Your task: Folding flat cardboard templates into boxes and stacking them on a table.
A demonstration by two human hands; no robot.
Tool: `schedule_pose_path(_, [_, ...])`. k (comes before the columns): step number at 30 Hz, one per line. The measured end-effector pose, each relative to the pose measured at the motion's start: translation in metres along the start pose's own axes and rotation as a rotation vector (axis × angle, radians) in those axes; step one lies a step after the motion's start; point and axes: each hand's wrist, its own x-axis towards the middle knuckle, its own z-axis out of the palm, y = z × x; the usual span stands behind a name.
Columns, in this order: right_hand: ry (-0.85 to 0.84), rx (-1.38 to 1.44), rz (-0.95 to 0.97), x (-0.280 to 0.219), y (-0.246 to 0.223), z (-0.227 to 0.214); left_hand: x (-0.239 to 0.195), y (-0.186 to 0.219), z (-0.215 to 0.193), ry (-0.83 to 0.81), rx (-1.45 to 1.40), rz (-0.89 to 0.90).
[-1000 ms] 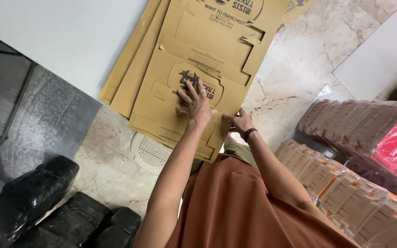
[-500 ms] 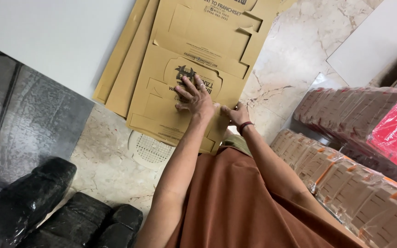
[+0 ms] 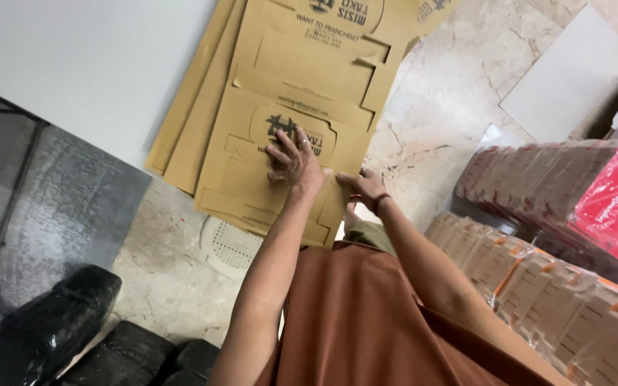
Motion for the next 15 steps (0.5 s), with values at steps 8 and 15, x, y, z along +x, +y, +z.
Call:
schedule_pose_path(8, [-0.307, 0.107, -0.072, 0.041, -0.052, -0.018, -0.007, 0.002, -0.018, -0.022, 0.078, 0.070])
schedule_pose_path(15, [-0.297, -0.352, -0.492, 0.005, -0.088, -0.009, 0.013, 0.004, -0.008, -0.137, 0.172, 0.018])
